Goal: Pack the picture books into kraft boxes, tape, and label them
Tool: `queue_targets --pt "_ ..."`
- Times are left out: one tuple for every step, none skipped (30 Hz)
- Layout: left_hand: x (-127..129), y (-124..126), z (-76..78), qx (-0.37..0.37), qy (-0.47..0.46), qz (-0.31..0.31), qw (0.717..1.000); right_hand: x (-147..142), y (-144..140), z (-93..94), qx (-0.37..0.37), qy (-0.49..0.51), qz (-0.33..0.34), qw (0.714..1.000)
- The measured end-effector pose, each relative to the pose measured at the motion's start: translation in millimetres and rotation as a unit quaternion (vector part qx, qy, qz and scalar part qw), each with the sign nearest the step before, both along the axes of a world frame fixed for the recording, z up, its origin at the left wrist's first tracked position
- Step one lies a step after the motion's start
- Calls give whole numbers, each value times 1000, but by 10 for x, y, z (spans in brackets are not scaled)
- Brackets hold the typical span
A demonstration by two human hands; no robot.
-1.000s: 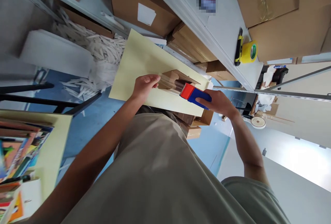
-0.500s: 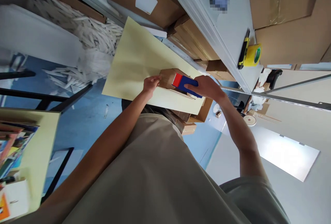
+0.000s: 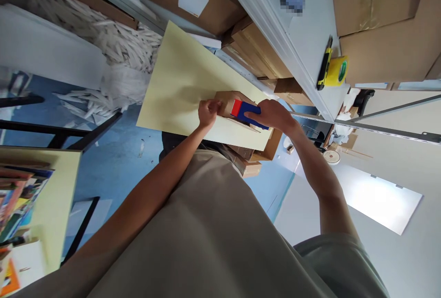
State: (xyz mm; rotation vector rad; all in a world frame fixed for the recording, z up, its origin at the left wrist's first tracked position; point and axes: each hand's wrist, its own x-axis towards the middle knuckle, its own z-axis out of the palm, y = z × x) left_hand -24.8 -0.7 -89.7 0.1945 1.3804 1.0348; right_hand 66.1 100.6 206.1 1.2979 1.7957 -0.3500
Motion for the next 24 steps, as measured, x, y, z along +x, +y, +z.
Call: queue_targets --pt "-6 -20 -7 3 38 -3 999 -11 -1 10 1 -4 -2 1000" --pt "-16 -49 0 7 71 -2 997 -20 -1 23 2 -8 -4 1000" --pt "-27 -87 25 16 85 -4 996 -27 0 37 3 -13 -6 1000" --pt "-36 -133 69 36 81 -8 996 -33 3 51 4 -16 -7 1000" --pt "-39 -184 128 73 73 -15 995 -38 6 66 7 -17 -8 1000" --pt "-35 -235 198 123 69 -28 990 -43 10 79 9 -17 -7 1000" --pt "-23 -283 271 177 68 -50 981 -48 13 90 10 -16 -7 1000" --pt "-2 -324 340 226 71 -79 968 -55 16 98 11 -16 -7 1000" --pt "24 -354 397 260 81 -113 956 -63 16 104 11 -16 -8 1000" --pt "55 -373 438 273 98 -148 946 -74 14 107 11 -18 -10 1000" --pt "85 -380 461 267 119 -179 939 -85 10 108 11 -20 -11 1000" --pt "111 -377 468 252 143 -207 935 -96 4 107 12 -23 -11 1000" --pt "132 -368 463 233 166 -233 929 -106 -5 104 13 -25 -9 1000" --pt "147 -354 451 218 186 -257 923 -114 -16 99 15 -26 -6 1000" --pt "156 -339 438 211 203 -278 915 -119 -29 94 16 -26 -1 1000" --pt "161 -324 429 210 218 -295 906 -120 -42 88 16 -25 4 1000" --pt "165 -311 428 213 233 -306 898 -116 -54 83 16 -23 7 1000" --pt "172 -300 435 217 245 -311 892 -108 -67 80 15 -20 8 1000" --pt "184 -291 450 220 255 -311 889 -98 -78 79 14 -15 6 1000" --pt "203 -284 468 222 261 -306 888 -86 -88 81 14 -9 1 1000" --pt "229 -278 489 224 264 -298 890 -74 -97 87 15 -5 -6 1000" --pt "260 -275 509 228 264 -287 892 -64 -106 97 17 -1 -14 1000" --pt "293 -274 526 234 262 -274 895 -60 -115 110 17 2 -20 1000" --pt "323 -275 541 241 259 -261 898 -64 -125 127 17 3 -25 1000"
